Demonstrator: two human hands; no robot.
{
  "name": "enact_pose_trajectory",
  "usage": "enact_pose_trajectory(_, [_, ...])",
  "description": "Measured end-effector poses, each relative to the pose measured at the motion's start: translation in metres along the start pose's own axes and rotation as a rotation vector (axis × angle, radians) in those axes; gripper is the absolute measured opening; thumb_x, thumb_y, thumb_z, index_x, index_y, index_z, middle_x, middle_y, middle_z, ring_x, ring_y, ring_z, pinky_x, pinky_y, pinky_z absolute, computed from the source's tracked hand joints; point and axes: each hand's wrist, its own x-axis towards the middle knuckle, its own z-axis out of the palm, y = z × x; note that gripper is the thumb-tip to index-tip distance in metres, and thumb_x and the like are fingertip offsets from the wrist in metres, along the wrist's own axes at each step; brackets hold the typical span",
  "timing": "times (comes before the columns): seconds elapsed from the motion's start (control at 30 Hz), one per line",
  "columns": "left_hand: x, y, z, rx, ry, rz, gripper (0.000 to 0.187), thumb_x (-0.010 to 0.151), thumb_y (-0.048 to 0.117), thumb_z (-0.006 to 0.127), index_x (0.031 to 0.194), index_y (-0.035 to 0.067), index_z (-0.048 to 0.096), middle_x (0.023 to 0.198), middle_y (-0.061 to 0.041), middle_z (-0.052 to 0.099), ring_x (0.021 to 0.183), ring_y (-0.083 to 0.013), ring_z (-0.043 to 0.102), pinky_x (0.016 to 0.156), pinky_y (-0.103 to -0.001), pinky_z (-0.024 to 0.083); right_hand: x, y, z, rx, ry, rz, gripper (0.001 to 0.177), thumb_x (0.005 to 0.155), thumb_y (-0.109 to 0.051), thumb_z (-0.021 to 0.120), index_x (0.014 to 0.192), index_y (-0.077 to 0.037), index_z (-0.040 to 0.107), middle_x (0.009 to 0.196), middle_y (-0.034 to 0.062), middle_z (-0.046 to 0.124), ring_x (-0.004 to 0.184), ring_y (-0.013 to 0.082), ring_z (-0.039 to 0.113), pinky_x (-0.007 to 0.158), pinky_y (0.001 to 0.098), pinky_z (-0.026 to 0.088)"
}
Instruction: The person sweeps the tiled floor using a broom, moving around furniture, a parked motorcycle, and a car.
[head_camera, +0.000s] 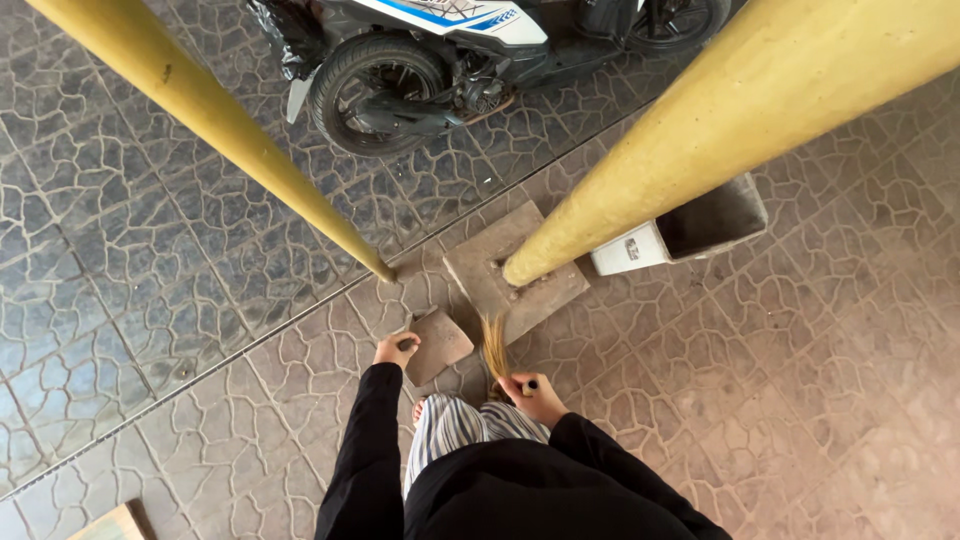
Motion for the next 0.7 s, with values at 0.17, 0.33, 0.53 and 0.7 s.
enact_pose_trajectory(0.17, [0.007, -0.004, 0.001, -0.028, 0.036, -0.054, 0.019, 0.077, 0.011, 0.08, 0.094, 0.018, 0.078, 0.087, -0.006, 0.077, 0.084, -0.0228, 0.076, 0.079, -0.033, 0.057, -0.002, -0.017, -0.002, 0.01, 0.009, 0.006, 0.03, 0.098, -0.025, 0.069, 0.085, 0.002, 0.069, 0.057, 0.0045, 0.05, 0.06, 0.0069, 0.038, 0.052, 0.0324, 0.038])
enact_pose_trajectory(0.33, [0.017, -0.004, 0.0, 0.037, 0.066, -0.137, 0.019, 0.08, 0.015, 0.079, 0.098, 0.021, 0.079, 0.088, -0.007, 0.076, 0.084, -0.0246, 0.075, 0.078, -0.035, 0.057, -0.002, -0.019, -0.001, -0.028, -0.002, 0.035, 0.029, 0.098, -0.025, 0.069, 0.087, 0.002, 0.069, 0.057, 0.0061, 0.046, 0.059, 0.0086, 0.036, 0.051, 0.0335, 0.036])
enact_pose_trajectory(0.53, [0.027, -0.011, -0.004, 0.034, 0.095, -0.165, 0.021, 0.082, 0.016, 0.078, 0.102, 0.022, 0.078, 0.091, -0.009, 0.077, 0.087, -0.0262, 0.075, 0.08, -0.036, 0.057, 0.0, -0.029, 0.003, 0.017, -0.015, -0.005, 0.028, 0.097, -0.024, 0.069, 0.084, 0.001, 0.067, 0.057, 0.0066, 0.049, 0.058, 0.0082, 0.037, 0.051, 0.034, 0.037])
enact_pose_trajectory(0.7, [0.036, -0.029, 0.002, 0.053, 0.09, -0.158, 0.035, 0.081, 0.02, 0.079, 0.115, 0.02, 0.071, 0.101, -0.012, 0.077, 0.098, -0.0302, 0.073, 0.086, -0.04, 0.056, 0.005, -0.04, 0.007, -0.044, -0.026, -0.011, 0.033, 0.097, -0.024, 0.068, 0.078, 0.002, 0.063, 0.056, 0.0067, 0.046, 0.057, 0.0104, 0.034, 0.051, 0.0352, 0.036])
